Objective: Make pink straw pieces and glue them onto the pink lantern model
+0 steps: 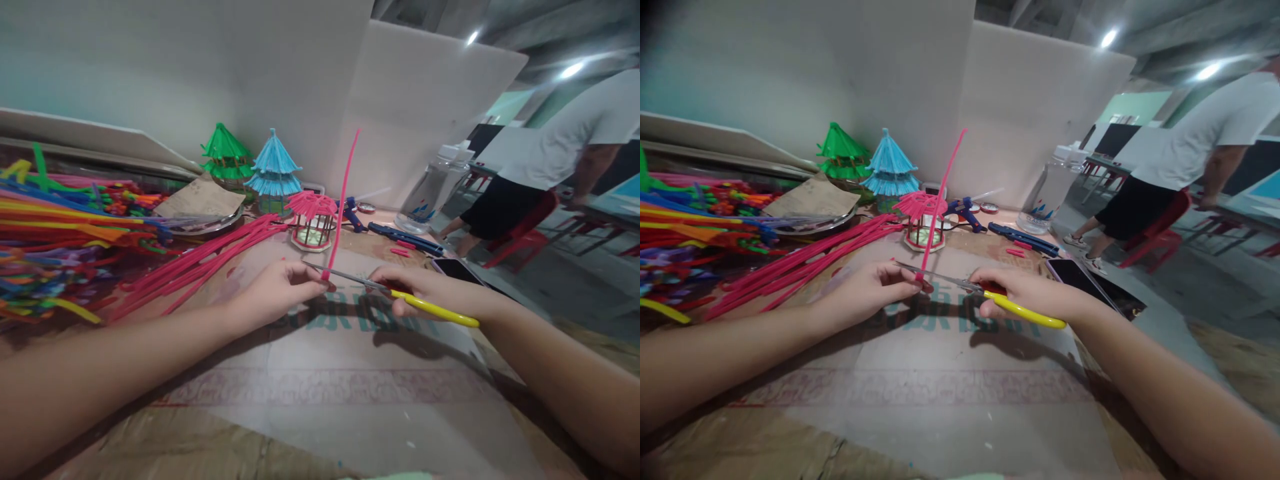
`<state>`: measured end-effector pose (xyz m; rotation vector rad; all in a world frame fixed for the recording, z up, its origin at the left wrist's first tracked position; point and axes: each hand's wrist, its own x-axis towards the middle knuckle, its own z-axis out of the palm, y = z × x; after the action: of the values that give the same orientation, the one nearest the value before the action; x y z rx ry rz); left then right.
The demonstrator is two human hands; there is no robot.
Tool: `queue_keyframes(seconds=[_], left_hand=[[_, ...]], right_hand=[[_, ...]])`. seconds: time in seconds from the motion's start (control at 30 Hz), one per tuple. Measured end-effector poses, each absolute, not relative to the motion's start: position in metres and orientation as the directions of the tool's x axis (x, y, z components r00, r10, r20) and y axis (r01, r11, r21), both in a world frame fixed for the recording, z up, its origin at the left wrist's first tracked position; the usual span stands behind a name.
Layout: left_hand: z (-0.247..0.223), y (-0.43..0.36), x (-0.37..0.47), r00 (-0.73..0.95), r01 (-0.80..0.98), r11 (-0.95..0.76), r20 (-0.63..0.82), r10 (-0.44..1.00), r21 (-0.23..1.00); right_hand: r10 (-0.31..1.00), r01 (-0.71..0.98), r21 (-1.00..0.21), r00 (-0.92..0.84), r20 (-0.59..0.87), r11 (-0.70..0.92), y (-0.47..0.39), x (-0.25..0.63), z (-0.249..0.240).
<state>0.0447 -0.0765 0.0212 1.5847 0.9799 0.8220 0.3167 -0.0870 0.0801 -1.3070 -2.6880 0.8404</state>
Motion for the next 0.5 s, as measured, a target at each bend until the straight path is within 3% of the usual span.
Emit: queue_keyframes(seconds=[0.5], left_hand=[[0.0256,-0.0793,0.0449,0.437,0.226,-0.166,0.052,0.898,0.960]], right_hand=[[0.699,0.684,-0.529,-0.681,-0.217,0.502,-0.0840,0.3147,0.0762]])
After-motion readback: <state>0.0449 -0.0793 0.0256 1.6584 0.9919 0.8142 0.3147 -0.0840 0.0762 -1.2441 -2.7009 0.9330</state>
